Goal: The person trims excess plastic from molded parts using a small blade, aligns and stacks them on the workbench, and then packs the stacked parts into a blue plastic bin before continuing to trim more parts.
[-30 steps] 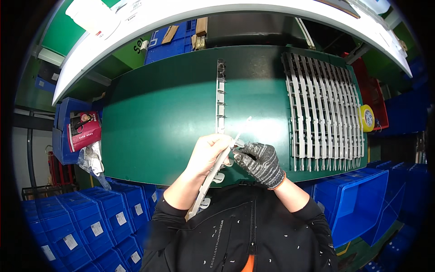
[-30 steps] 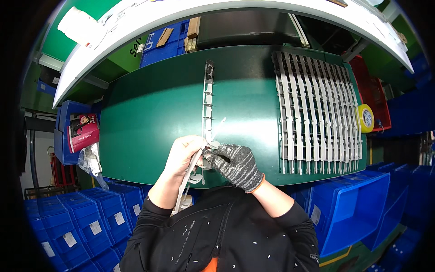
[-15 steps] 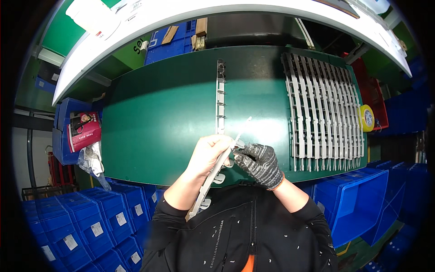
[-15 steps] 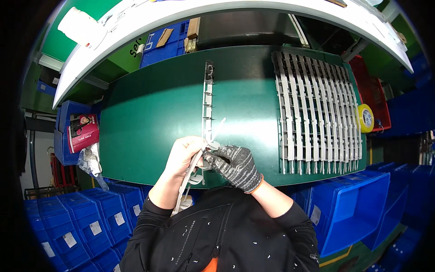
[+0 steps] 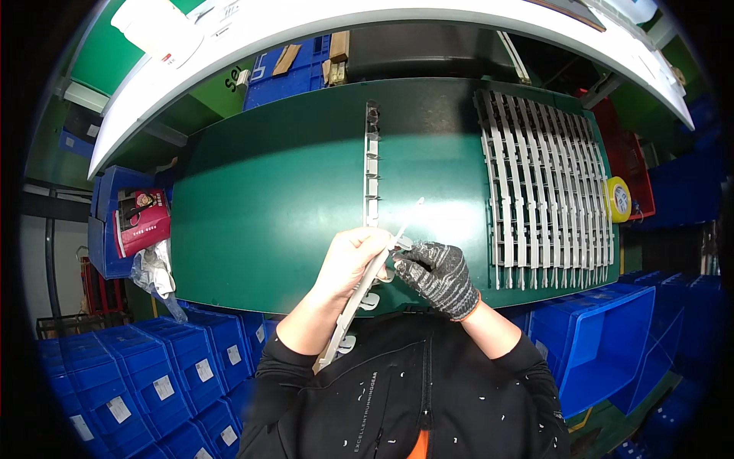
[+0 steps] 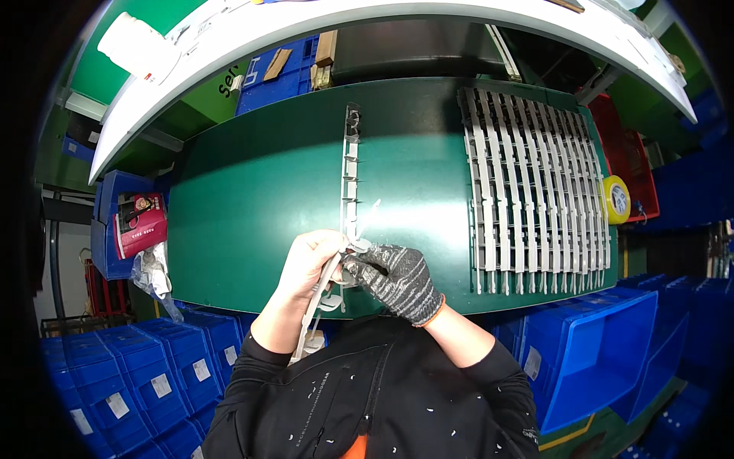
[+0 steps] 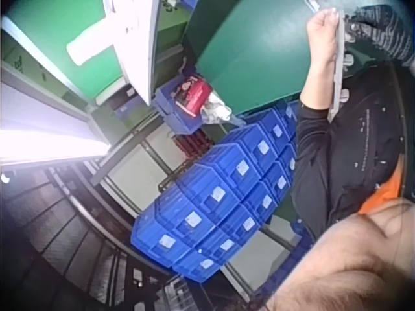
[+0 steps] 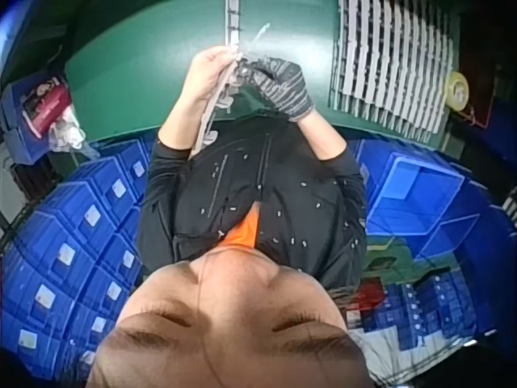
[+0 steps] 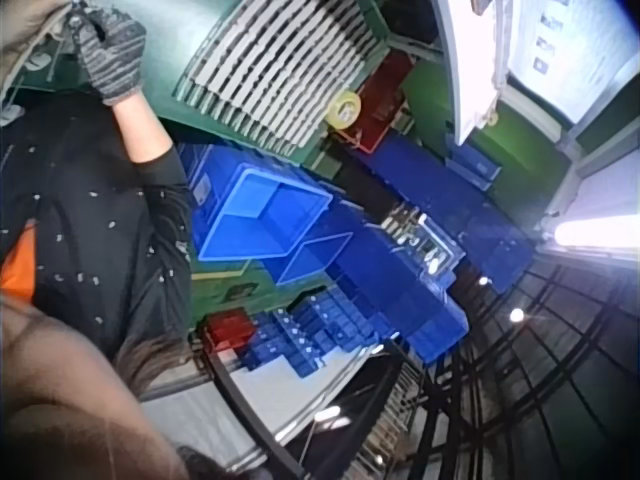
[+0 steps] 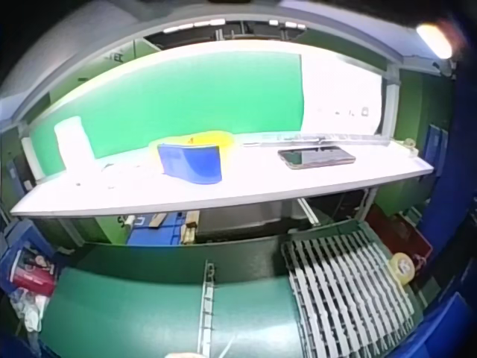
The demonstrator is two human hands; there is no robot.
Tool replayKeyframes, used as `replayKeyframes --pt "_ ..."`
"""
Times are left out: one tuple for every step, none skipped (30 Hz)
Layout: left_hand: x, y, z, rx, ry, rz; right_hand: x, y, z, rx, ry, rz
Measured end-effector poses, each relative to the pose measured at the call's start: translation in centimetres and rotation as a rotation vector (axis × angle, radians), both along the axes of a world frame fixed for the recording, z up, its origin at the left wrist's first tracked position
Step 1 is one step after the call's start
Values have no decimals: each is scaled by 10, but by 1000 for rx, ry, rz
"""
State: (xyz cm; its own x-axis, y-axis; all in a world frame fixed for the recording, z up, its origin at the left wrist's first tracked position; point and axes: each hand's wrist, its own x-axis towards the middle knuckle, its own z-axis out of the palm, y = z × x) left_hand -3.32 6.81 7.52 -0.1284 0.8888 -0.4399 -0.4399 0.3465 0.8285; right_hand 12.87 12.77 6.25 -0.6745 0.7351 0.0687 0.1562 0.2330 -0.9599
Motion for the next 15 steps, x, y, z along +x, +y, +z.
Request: replayKeyframes --pt "0 0 0 0 0 1 0 0 0 0 0 1" --pt "0 0 -1 3 1 3 0 0 0 17 -8 2" --pt "0 0 -2 8 1 4 0 0 1 36 -17 1" --pt "0 0 -1 8 1 3 0 0 -1 36 -17 0" --pt "0 0 -1 4 2 3 0 0 -4 52 -3 -2" --pt "0 0 0 -1 3 4 0 0 -5 68 10 -4" --pt "0 0 0 -2 3 4 0 0 -5 68 10 -4" --pt "0 0 0 1 3 -5 -1 -1 -3 7 41 -27" --pt "0 0 0 5 3 -13 -1 -1 -2 -53 72 -50" --pt "0 0 0 5 3 -14 -2 -1 -4 -52 72 -50" --pt "0 0 0 1 8 -9 -3 -1 -8 -55 113 -52" --pt "0 0 -1 -3 13 -2 -3 -1 -10 -59 154 -52" --pt "1 0 0 -3 13 -1 -2 0 -10 -58 154 -51" --pt "2 1 0 10 27 6 2 1 -10 -163 122 -15" --pt "2 0 0 22 42 15 5 3 -10 -268 89 23"
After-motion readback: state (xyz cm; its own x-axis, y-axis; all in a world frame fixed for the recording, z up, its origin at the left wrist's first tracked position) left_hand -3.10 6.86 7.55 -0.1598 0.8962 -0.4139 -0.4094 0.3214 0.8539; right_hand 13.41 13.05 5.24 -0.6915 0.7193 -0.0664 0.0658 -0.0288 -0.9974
